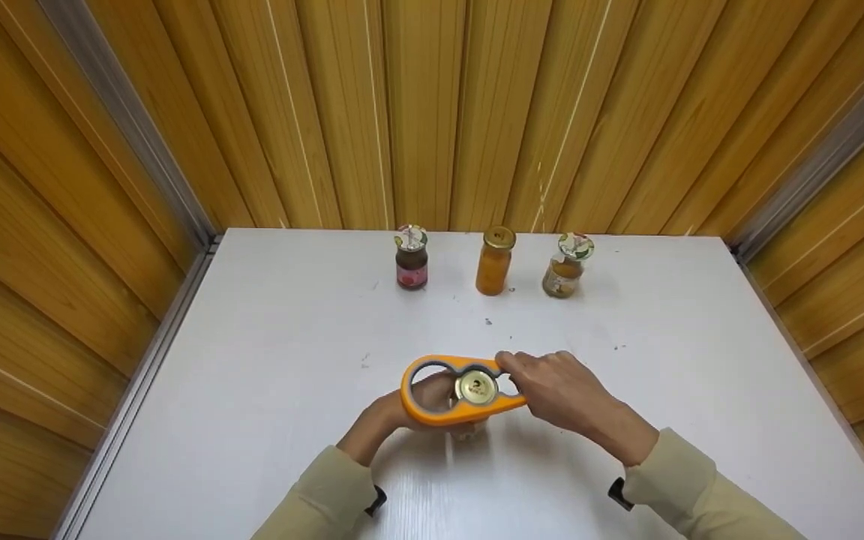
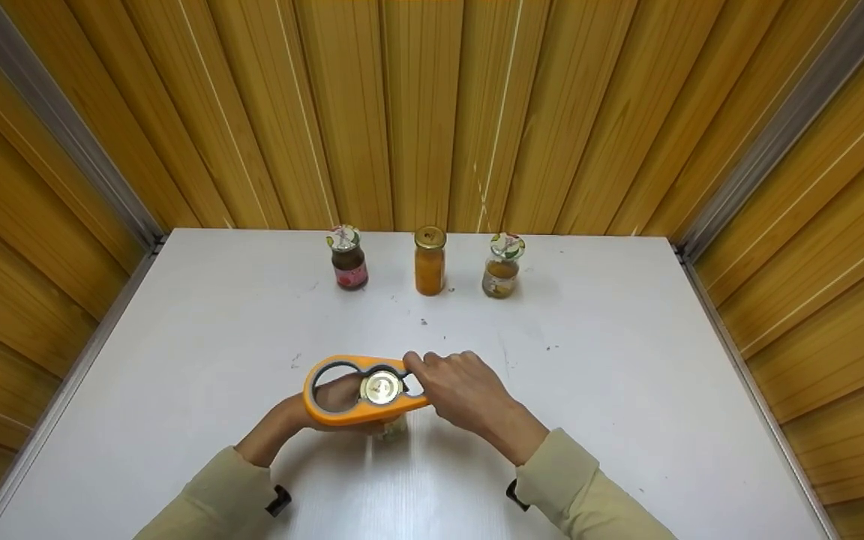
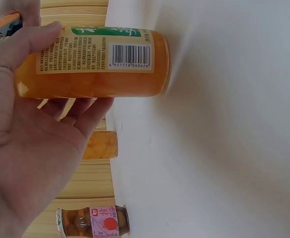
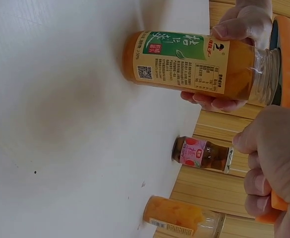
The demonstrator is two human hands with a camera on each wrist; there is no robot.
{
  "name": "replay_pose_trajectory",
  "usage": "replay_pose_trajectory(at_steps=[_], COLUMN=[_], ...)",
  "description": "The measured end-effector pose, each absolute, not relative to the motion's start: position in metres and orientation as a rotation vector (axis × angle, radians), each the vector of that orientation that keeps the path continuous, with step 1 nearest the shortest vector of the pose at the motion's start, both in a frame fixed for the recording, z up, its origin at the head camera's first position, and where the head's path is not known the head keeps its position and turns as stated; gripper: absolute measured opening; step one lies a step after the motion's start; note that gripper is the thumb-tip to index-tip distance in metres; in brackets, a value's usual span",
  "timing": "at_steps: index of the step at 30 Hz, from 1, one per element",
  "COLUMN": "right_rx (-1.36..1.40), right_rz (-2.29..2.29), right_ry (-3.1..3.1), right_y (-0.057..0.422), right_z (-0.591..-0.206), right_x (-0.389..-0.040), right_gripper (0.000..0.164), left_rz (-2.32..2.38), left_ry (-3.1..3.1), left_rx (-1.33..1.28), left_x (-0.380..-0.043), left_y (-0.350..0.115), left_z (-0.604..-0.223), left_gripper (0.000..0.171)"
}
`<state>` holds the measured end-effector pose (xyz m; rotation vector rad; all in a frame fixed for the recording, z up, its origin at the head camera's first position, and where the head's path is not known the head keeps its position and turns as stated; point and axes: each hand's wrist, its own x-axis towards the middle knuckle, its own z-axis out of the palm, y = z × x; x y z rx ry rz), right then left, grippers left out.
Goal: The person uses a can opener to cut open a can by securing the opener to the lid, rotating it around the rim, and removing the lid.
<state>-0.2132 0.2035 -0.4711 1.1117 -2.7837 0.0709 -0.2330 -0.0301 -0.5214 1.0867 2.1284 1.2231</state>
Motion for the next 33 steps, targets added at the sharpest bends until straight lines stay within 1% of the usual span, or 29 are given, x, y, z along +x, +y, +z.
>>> replay_pose_trajectory(at_steps=[4,6,10,15,17,22,27,33], right_rx=[1.139,1.144,1.133,1.154,1.154,1.114,1.075,1.059], right_rz=[0.058,0.055,0.065,0.099,0.104,0.088,0.070,0.063], right_ry=[-2.747,-2.733,-2.751,-2.752,-2.753,-2.769,-2.783,-2.740], right_y=[0.204,0.205,0.204,0.202,0.201,0.203,0.207,0.213], right_z=[-0.471,-0.470,-0.469,-0.467,-0.466,-0.463,-0.460,-0.458], right_x=[-0.214,-0.215,-0.214,-0.212,-0.211,-0.210,-0.208,-0.206], right_gripper=[0.030,0.030,0.031,0.029,0.029,0.031,0.031,0.027], left_rz=[1.239,1.250,1.243,1.222,1.218,1.229,1.224,1.287], left_ry=[2.102,2.101,2.112,2.138,2.143,2.153,2.214,2.267], left_rx=[1.121,1.105,1.087,1.151,1.132,1.037,1.080,0.938], left_x=[-0.232,-0.232,-0.232,-0.233,-0.233,-0.232,-0.232,-0.232], left_y=[-0.030,-0.030,-0.031,-0.034,-0.035,-0.034,-0.039,-0.051], left_z=[-0.520,-0.520,-0.522,-0.523,-0.523,-0.522,-0.522,-0.523], left_gripper=[0.055,0.054,0.060,0.071,0.072,0.063,0.053,0.060])
